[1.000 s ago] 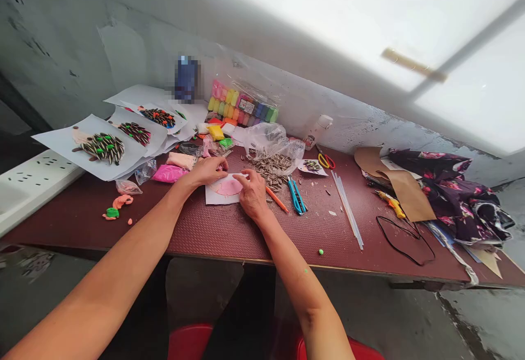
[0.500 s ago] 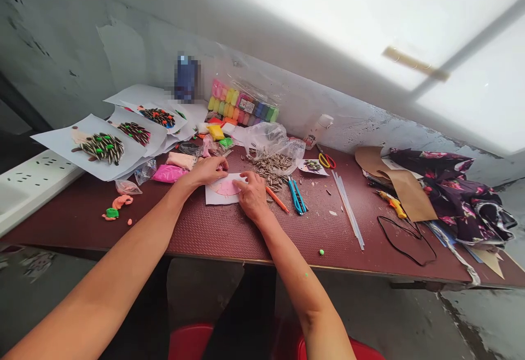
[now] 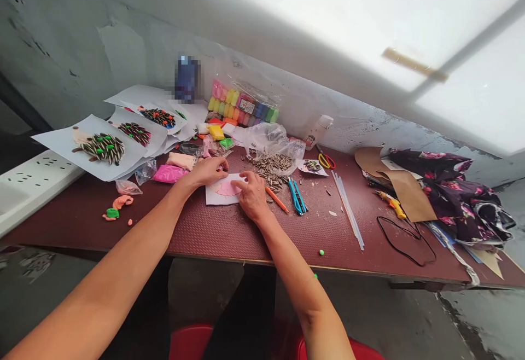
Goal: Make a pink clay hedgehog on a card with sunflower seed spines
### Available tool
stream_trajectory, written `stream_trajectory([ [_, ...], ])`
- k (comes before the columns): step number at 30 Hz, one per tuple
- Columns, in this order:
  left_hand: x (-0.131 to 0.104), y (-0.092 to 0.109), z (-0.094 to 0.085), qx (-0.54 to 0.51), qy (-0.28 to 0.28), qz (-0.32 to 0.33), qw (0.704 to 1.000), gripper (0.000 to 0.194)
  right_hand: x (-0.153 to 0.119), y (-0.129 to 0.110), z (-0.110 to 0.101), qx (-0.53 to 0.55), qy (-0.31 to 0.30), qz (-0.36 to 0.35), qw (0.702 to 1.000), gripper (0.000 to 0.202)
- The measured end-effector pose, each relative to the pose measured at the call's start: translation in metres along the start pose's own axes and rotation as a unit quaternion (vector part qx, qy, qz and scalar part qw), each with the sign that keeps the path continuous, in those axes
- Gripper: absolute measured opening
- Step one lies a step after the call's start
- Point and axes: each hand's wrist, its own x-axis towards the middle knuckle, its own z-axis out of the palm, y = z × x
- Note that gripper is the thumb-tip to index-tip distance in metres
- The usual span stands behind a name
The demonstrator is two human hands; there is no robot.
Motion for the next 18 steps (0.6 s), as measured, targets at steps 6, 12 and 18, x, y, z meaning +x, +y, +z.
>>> stream_trajectory([
  [6,0.0002,0.0002,0.0001,0.008,0.002,-0.002,1.0,0.025,0.0023,-0.0019,-0.0007,-0.002,-0.014,0.026,1.0,0.045],
  [12,0.0004,0.0007,0.0002,0.018,-0.002,-0.003,1.0,0.027,0.0053,-0.0027,0.0013,0.007,0.008,0.033,0.999,0.051],
  [18,0.0004,0.0009,0.0007,0.015,0.0,-0.005,1.0,0.027,0.0081,-0.005,0.0018,-0.013,-0.038,0.018,0.999,0.05],
])
